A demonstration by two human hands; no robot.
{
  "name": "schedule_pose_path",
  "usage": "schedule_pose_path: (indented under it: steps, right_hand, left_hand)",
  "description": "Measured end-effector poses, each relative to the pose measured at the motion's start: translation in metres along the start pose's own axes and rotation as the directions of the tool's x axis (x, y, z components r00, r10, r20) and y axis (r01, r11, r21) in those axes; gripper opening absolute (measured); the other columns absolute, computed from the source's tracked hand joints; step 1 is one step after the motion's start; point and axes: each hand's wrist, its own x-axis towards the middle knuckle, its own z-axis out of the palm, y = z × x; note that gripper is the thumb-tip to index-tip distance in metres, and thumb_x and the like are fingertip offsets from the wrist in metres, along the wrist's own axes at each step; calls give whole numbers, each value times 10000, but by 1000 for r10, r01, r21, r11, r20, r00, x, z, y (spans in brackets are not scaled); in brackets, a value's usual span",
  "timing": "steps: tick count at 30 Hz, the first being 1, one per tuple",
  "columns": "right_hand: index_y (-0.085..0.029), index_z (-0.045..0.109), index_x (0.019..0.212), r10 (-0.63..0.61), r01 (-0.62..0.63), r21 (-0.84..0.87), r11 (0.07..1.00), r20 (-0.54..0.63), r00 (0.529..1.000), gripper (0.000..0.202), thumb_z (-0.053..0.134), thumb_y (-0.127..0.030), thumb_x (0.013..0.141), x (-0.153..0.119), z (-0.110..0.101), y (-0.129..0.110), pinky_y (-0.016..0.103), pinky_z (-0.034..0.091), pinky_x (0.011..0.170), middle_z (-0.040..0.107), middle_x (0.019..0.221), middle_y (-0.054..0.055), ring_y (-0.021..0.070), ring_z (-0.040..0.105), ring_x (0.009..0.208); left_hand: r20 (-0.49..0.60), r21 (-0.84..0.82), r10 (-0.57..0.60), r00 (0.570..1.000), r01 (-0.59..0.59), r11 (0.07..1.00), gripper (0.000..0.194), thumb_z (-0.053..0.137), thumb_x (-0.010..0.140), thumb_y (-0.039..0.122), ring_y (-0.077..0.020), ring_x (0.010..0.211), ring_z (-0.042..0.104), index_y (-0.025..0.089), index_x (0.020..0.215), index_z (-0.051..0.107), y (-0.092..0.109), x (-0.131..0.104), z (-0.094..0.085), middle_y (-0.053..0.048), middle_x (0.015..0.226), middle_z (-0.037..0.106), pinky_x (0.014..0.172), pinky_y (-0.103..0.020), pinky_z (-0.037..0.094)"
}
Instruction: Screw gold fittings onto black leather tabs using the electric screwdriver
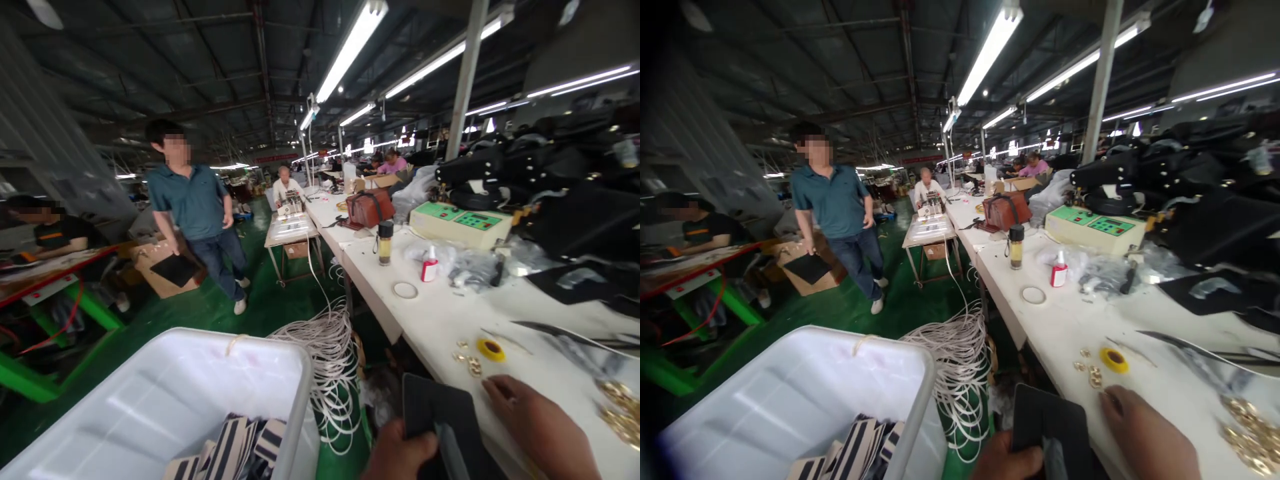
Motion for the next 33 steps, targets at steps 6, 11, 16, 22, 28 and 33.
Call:
schedule_pose_path:
  steps: [6,11,16,22,28,33]
  right_hand:
    - [-196,818,956,312,-223,632,742,-31,950,524,801,-656,705,-63,-53,-50,386,580,704,788,818,90,267,727,714]
    - [-186,823,988,267,-187,880,436,72,961,470,913,-553,709,-108,-65,-86,291,565,655,770,791,55,166,673,675]
    - [-206,831,981,173,-156,922,354,100,980,401,931,-500,727,-125,-58,-91,270,576,651,789,848,50,160,711,704]
    - [-218,830,981,140,-116,915,388,66,988,363,908,-502,769,-132,-55,-92,268,577,693,779,818,30,142,689,698]
    - [-214,816,925,132,-109,913,393,61,989,328,899,-497,782,-140,-57,-97,236,535,656,754,782,7,124,640,685]
    - [-219,805,916,121,-69,884,462,15,993,302,874,-494,813,-144,-56,-100,238,511,655,755,805,-1,125,632,695]
  left_hand:
    - [-18,-150,2,1000,-4,989,543,932,698,424,-314,1008,775,120,1129,802,26,-10,12,-140,1079,827,1039,-453,552]
    - [55,-20,97,994,-97,995,460,885,797,430,-278,1070,753,175,1169,791,40,-5,24,-91,1140,820,1043,-411,545]
    - [104,207,204,973,-222,953,405,825,860,465,-263,1023,740,164,1129,791,46,-18,38,-73,1080,820,970,-364,553]
    - [211,350,306,928,-364,863,365,729,962,449,-231,1034,719,169,1191,776,55,-35,44,-55,1084,809,973,-317,531]
    - [273,360,337,901,-421,833,359,690,1000,412,-227,1097,711,212,1295,732,58,-42,45,-46,1178,793,1000,-311,518]
    - [247,399,354,902,-428,811,319,685,998,420,-217,1037,703,193,1207,763,58,-44,47,-41,1118,797,953,-299,521]
